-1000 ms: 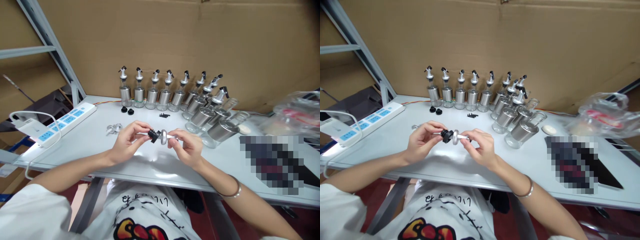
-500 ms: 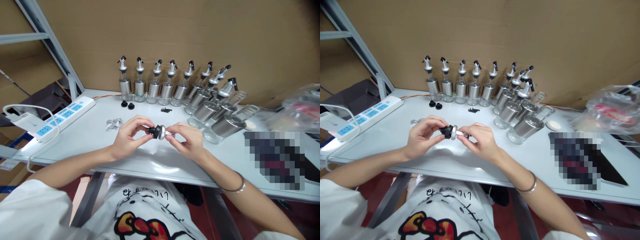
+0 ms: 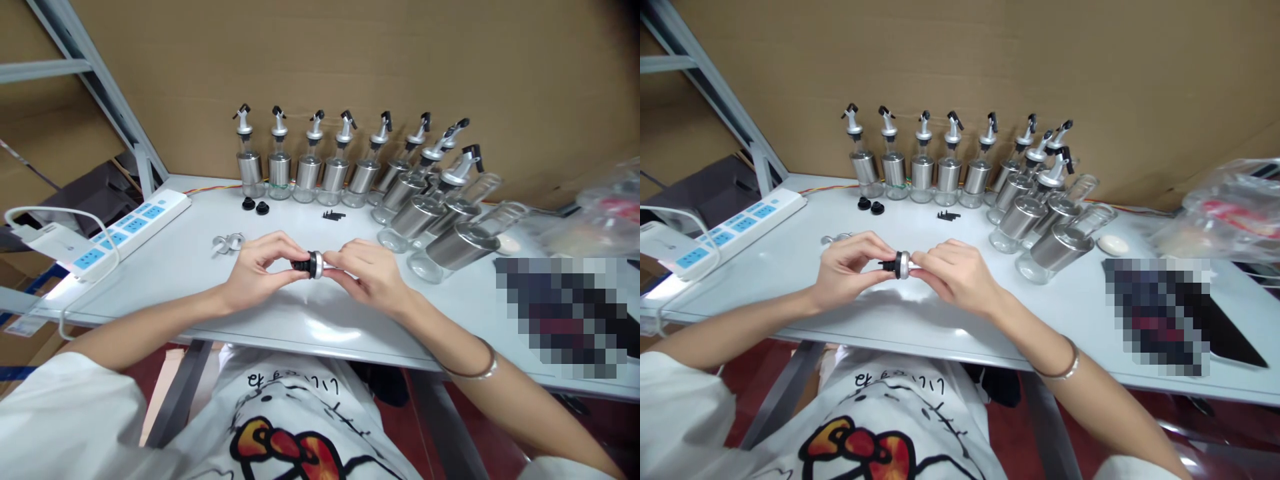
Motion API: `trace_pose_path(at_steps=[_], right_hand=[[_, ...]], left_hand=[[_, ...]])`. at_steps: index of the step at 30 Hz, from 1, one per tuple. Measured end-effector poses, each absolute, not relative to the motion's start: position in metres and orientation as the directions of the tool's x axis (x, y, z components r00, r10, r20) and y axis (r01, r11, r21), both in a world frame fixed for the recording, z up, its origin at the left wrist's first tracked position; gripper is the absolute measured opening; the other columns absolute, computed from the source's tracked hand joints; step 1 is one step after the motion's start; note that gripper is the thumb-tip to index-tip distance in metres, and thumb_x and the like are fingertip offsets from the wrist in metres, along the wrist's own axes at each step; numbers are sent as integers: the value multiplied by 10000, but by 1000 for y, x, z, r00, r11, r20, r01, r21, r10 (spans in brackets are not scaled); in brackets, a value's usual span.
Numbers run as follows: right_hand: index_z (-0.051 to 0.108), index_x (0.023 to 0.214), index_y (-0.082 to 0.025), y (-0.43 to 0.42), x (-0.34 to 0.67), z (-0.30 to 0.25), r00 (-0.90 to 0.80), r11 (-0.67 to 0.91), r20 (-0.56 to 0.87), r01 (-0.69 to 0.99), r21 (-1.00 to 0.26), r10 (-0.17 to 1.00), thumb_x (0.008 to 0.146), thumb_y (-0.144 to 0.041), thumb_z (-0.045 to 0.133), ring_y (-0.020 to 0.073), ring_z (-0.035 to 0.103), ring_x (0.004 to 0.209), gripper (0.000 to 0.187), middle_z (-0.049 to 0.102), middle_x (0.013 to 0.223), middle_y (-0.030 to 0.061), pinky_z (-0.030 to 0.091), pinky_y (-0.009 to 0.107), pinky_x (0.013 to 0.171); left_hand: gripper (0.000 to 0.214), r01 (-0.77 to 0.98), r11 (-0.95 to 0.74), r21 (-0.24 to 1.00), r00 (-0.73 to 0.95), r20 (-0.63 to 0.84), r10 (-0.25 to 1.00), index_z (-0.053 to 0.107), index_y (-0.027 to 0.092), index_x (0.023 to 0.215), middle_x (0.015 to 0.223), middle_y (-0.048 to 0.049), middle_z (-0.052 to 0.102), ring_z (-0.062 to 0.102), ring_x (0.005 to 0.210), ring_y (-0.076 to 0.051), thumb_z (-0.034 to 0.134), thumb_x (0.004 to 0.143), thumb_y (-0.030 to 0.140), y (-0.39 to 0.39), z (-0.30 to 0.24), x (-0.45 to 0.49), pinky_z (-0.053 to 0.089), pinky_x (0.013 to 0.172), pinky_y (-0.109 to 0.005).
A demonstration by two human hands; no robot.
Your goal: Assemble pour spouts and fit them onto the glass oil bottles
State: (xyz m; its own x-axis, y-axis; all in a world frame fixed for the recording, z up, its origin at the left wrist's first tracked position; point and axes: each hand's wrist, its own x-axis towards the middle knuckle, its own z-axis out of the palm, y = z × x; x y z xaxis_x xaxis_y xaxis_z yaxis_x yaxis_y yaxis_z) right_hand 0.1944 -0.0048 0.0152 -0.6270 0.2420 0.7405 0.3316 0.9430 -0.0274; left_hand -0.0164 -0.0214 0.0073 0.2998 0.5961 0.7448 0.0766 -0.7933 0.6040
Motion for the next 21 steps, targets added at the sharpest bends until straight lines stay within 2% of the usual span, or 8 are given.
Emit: trace_pose_path(at_steps=[7,9,14,18,21], right_hand=[[600,904,-146,-6,194,13,-637,939,722,340,-52,270,947,-238,496,130,535,553,146,608,616,16,393,254,588],[605,892,-150,-8,193,13,-634,933,702,334,-132,326,958,-259,472,127,533,552,185,619,629,22,395,245,587],[622,811,-147,-8,194,14,-685,876,549,335,-346,479,969,-304,433,121,529,556,292,625,638,35,382,224,572],[643,855,-149,-8,194,14,-660,762,443,326,-559,607,956,-339,451,105,529,573,289,648,709,30,379,212,578],[648,877,-150,-9,193,15,-650,666,383,262,-698,657,945,-359,456,94,501,575,291,628,718,14,374,207,571]], left_hand=[[144,143,-798,586,320,735,597,690,164,854,770,-36,685,630,675,-116,760,729,157,-20,7,-19,541,631,-242],[136,142,-795,590,320,732,601,687,161,848,763,-37,683,629,675,-117,758,733,165,-20,6,-19,535,626,-243],[95,141,-783,605,382,697,607,684,149,828,749,-40,675,631,675,-118,736,759,188,-16,1,-18,528,621,-242],[100,138,-785,604,376,701,606,682,153,845,749,-36,665,619,675,-114,732,763,177,-15,2,-17,523,619,-242],[114,129,-802,584,374,720,585,674,162,860,760,-32,666,615,680,-112,732,762,165,-18,4,-17,518,614,-240]])
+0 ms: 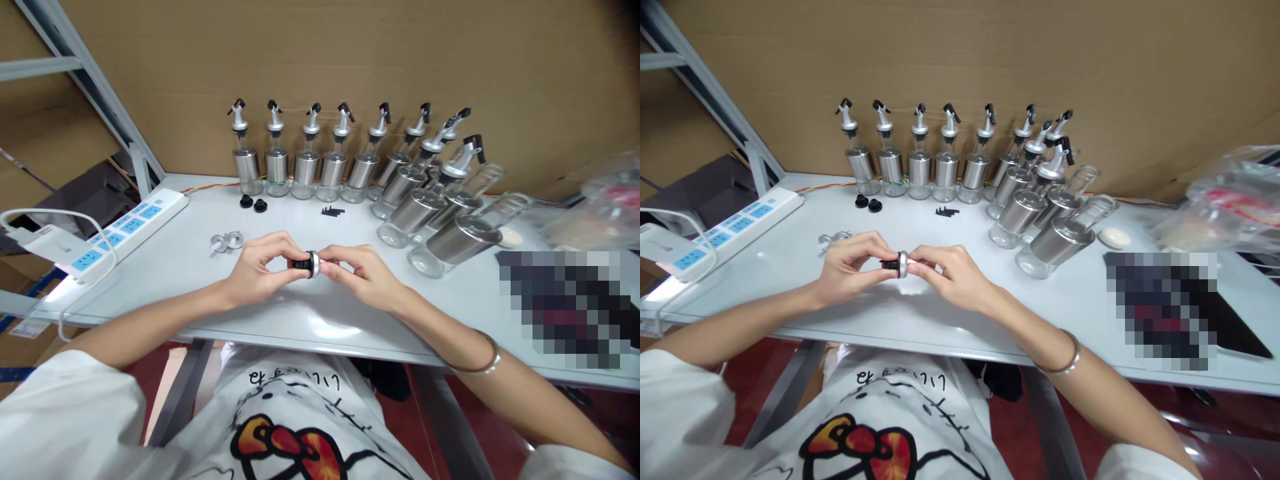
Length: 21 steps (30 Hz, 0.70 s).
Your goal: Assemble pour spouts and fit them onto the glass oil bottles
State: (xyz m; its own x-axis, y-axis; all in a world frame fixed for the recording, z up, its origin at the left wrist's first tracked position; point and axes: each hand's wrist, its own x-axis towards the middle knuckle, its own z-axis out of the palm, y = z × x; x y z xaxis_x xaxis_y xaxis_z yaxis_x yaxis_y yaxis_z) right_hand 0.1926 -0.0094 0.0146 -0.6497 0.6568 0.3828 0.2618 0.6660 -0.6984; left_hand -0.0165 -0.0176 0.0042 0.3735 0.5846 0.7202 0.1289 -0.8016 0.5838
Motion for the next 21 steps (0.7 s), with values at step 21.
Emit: trace_pose_path(at_steps=[21], right_hand=[[614,706,-144,-6,187,10,-746,-431,-277,-14,-902,606,789,-408,642,42,316,298,279,372,370,-109,477,253,581]], left_hand=[[141,288,-834,470,521,654,548,611,157,907,705,9,590,555,620,-94,603,882,296,-13,4,-21,475,596,-218]])
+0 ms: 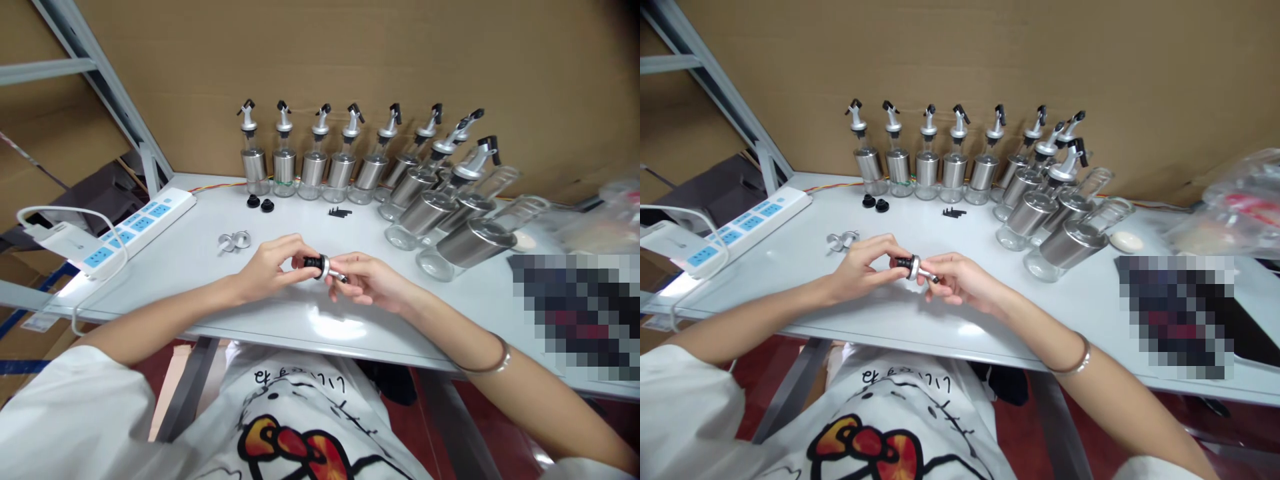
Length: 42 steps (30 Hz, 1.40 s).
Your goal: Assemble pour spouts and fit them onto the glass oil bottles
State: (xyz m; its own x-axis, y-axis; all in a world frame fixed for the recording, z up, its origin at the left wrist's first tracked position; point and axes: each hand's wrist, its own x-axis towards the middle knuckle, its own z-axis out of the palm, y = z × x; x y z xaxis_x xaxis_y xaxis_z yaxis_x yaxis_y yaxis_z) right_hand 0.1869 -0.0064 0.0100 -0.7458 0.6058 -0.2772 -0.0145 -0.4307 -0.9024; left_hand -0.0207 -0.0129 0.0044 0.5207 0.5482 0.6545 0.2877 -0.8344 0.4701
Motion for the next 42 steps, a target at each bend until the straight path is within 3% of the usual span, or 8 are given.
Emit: trace_pose_path(at_steps=[10,15,19,24,27,31,35,42], right_hand=[[580,678,-153,-4,189,13,-758,-445,-297,11,-895,580,799,-424,653,30,252,315,305,311,388,-129,488,250,632],[578,677,-155,-7,186,23,-735,-273,-182,-4,-962,653,767,-486,682,35,297,341,359,328,406,-115,415,235,509],[592,721,-149,-12,187,23,-673,57,-11,79,-995,740,826,-535,590,59,336,407,400,389,466,-73,302,220,432],[638,812,-146,-14,188,16,-605,512,261,287,-810,753,913,-434,483,85,423,529,342,554,633,-1,323,225,508],[639,827,-154,-14,188,14,-595,642,370,344,-685,713,925,-365,467,90,442,539,289,586,657,9,334,231,550],[608,766,-158,-15,184,13,-565,536,302,308,-786,768,910,-382,476,83,389,516,297,488,595,-25,305,229,521],[580,712,-160,-15,181,9,-552,224,127,113,-968,824,842,-489,543,69,291,460,355,358,512,-65,239,223,452],[588,641,-142,-14,179,10,-575,-184,-155,7,-983,804,720,-468,669,42,253,410,345,415,520,-46,145,199,358]], left_hand=[[349,471,-882,12,709,590,386,554,169,915,750,-46,656,544,634,-152,319,988,416,-7,5,-23,353,691,-320],[277,446,-894,37,629,698,342,532,173,928,695,-20,650,488,534,-130,325,996,344,-14,6,-18,341,670,-315],[228,407,-910,77,600,729,330,538,172,937,720,-10,681,465,490,-109,368,983,317,-11,1,-17,360,672,-311],[210,376,-910,176,589,712,382,552,173,935,603,41,627,418,438,-97,403,970,317,-6,-7,-20,409,713,-304],[232,379,-898,223,593,686,421,558,178,938,615,37,626,443,453,-101,392,973,337,-6,-6,-21,435,714,-301],[281,400,-883,244,602,657,454,560,172,916,663,8,632,523,551,-116,361,984,359,-8,-2,-21,458,684,-275],[365,428,-877,221,659,587,470,563,163,918,708,-28,630,582,668,-137,293,997,395,-8,0,-23,456,609,-240],[371,412,-891,191,709,547,445,556,141,939,712,-43,630,595,690,-149,276,1002,376,-4,-4,-25,473,628,-242]])
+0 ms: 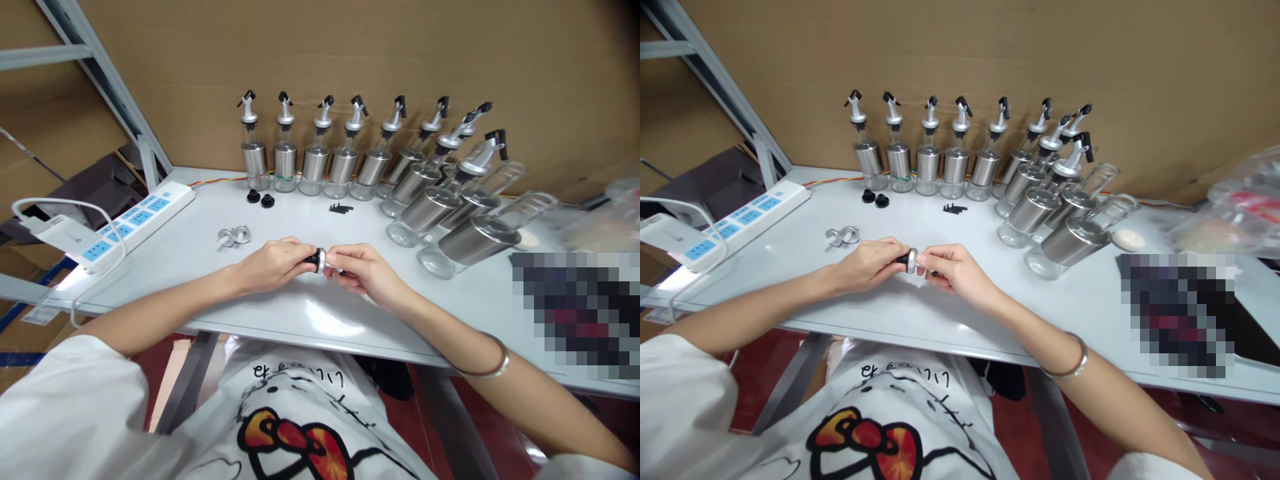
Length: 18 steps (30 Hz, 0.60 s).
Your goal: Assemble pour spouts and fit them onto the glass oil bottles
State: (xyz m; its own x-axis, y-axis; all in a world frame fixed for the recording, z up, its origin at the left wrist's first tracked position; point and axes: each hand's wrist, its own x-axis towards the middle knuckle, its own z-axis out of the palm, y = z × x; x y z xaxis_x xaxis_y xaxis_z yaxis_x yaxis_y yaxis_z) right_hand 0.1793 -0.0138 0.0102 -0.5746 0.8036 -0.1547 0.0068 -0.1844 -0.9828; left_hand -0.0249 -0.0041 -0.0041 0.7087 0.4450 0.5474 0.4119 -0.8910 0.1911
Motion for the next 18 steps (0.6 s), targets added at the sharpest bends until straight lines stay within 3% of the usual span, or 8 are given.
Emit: trace_pose_path(at_steps=[7,12,15,18], right_hand=[[589,729,-155,-11,180,8,-636,-220,-136,-55,-974,759,764,-505,662,61,323,432,360,374,479,-72,263,201,403],[551,855,-175,-10,181,9,-542,-128,-102,-11,-992,834,758,-483,689,33,217,389,351,266,471,-127,149,182,385],[523,947,-183,-11,182,11,-484,-47,-45,7,-999,874,775,-447,677,40,300,343,351,373,439,-132,224,179,368],[528,985,-172,-12,181,10,-542,-66,-52,-7,-998,839,788,-449,655,90,533,413,362,587,545,-58,428,219,446]], left_hand=[[362,478,-811,337,643,495,585,528,168,972,785,-41,632,583,675,-139,287,988,438,1,-8,-25,464,637,-252],[355,423,-794,436,582,542,607,471,185,920,765,-25,595,563,632,-126,345,952,515,-3,-9,-23,469,626,-257],[326,414,-797,441,555,571,605,441,193,799,768,-23,581,547,635,-123,463,912,498,-8,-7,-20,464,633,-262],[350,439,-742,507,526,525,670,400,199,734,694,9,538,521,605,-117,532,874,492,-11,-6,-18,436,586,-246]])
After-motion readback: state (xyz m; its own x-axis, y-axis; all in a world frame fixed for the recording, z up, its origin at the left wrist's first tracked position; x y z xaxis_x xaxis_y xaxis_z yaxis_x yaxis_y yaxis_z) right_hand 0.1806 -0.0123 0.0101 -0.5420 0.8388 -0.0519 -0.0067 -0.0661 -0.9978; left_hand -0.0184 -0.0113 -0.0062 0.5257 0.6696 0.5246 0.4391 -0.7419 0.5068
